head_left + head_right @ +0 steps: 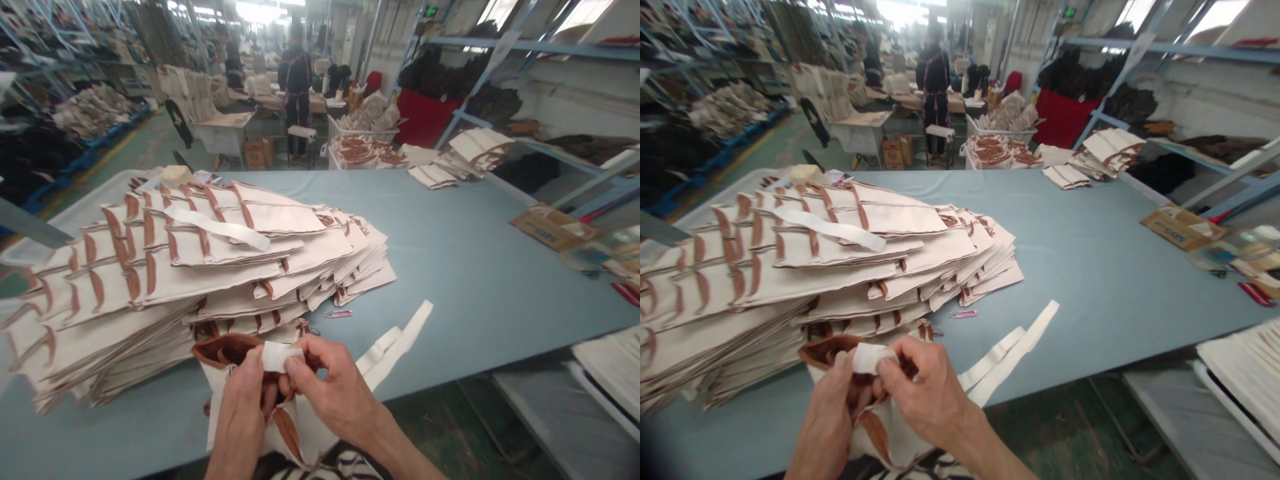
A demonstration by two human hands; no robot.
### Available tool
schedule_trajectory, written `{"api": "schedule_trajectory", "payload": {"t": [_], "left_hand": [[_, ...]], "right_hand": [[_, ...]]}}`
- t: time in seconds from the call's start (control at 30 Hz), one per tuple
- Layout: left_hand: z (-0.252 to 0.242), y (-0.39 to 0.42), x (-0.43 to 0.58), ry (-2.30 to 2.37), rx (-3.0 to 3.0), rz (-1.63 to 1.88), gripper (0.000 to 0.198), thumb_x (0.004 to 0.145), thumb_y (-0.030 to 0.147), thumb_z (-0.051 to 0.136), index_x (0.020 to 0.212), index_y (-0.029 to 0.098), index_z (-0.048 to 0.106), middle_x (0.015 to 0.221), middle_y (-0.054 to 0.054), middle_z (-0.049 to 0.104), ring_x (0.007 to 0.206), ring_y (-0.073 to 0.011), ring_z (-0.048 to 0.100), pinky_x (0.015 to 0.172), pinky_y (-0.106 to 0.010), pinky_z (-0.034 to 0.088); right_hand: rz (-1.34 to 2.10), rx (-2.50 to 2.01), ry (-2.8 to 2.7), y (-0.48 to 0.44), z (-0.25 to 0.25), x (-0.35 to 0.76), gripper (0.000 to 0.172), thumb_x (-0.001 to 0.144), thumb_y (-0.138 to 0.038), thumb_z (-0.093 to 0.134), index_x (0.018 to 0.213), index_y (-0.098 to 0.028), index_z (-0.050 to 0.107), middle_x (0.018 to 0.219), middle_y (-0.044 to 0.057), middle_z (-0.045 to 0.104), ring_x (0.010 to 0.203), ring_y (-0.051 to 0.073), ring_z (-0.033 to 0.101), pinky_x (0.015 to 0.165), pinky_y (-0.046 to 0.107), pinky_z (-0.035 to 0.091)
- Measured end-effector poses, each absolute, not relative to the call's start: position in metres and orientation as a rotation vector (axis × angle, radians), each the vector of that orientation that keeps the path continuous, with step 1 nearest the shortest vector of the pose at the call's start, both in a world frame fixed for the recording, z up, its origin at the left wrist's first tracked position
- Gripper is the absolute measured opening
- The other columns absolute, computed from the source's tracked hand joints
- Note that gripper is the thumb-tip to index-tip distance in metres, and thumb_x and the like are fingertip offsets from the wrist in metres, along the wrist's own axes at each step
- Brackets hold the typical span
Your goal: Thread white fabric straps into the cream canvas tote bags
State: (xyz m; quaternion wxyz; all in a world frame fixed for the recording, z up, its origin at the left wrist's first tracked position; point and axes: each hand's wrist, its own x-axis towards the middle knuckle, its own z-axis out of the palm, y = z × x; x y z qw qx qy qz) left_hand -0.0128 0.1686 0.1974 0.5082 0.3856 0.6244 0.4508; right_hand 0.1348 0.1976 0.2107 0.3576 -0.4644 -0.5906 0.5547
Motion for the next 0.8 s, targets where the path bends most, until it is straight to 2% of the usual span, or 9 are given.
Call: {"api": "schedule_trajectory", "payload": {"t": [0.07,0.17,0.23,0.33,0.5,0.63,0.7,0.8], "left_hand": [[0.192,0.17,-0.016,1.451,0.946,1.05,0.063,0.089,0.079,0.051,0.075,0.019,0.065,0.056,0.003,0.051,0.052,-0.014,0.041,0.048,-0.023,0.036],[0.191,0.172,-0.014,1.46,0.95,1.044,0.05,0.081,0.068,0.07,0.085,0.018,0.069,0.064,0.001,0.062,0.06,-0.0166,0.054,0.055,-0.023,0.045],[0.192,0.174,-0.011,1.469,0.891,1.101,0.045,0.084,0.063,0.071,0.082,0.019,0.066,0.062,0.003,0.059,0.059,-0.0147,0.051,0.054,-0.021,0.043],[0.192,0.176,-0.008,1.385,0.841,1.145,0.051,0.084,0.068,0.071,0.078,0.018,0.062,0.06,0.005,0.053,0.057,-0.0123,0.044,0.051,-0.02,0.039],[0.188,0.18,-0.01,1.442,0.774,1.121,0.059,0.075,0.074,0.077,0.075,0.017,0.065,0.061,0.003,0.056,0.059,-0.0128,0.047,0.053,-0.02,0.041],[0.181,0.183,-0.012,1.439,0.689,1.111,0.061,0.071,0.076,0.08,0.071,0.017,0.063,0.058,0.003,0.057,0.056,-0.013,0.051,0.052,-0.02,0.045],[0.18,0.187,-0.013,1.46,0.625,1.163,0.059,0.071,0.075,0.081,0.077,0.018,0.065,0.059,0.003,0.061,0.055,-0.0141,0.055,0.052,-0.021,0.048],[0.188,0.195,-0.015,1.526,0.456,1.269,0.068,0.061,0.074,0.086,0.097,0.018,0.072,0.069,-0.001,0.073,0.062,-0.02,0.066,0.054,-0.025,0.056]], "right_hand": [[1.444,-1.204,-1.508,0.198,0.208,0.135,0.022,0.095,-0.029,0.056,0.077,-0.019,0.063,0.069,0.001,0.067,0.062,0.014,0.058,0.061,0.025,0.045],[1.428,-1.222,-1.524,0.2,0.207,0.134,0.023,0.094,-0.031,0.057,0.075,-0.019,0.062,0.068,0.0,0.065,0.062,0.014,0.057,0.061,0.025,0.045],[1.433,-1.197,-1.518,0.201,0.207,0.132,0.023,0.094,-0.031,0.057,0.076,-0.019,0.063,0.068,0.001,0.067,0.063,0.015,0.06,0.061,0.025,0.046],[1.42,-1.118,-1.485,0.203,0.204,0.13,0.022,0.094,-0.032,0.057,0.076,-0.019,0.062,0.067,0.002,0.068,0.061,0.015,0.062,0.061,0.026,0.048],[1.332,-1.081,-1.485,0.203,0.198,0.127,0.026,0.095,-0.033,0.058,0.073,-0.02,0.06,0.065,0.002,0.066,0.06,0.015,0.06,0.062,0.026,0.047],[1.549,-0.956,-1.265,0.205,0.19,0.13,0.033,0.096,-0.046,0.062,0.077,-0.019,0.058,0.064,-0.001,0.061,0.056,0.012,0.053,0.058,0.024,0.043],[1.612,-0.908,-1.098,0.209,0.185,0.135,0.039,0.096,-0.054,0.064,0.08,-0.019,0.059,0.062,-0.003,0.058,0.054,0.011,0.049,0.057,0.023,0.042],[1.568,-0.862,-0.794,0.219,0.183,0.15,0.042,0.09,-0.058,0.072,0.079,-0.019,0.06,0.057,-0.005,0.055,0.05,0.009,0.048,0.052,0.021,0.042]]}}
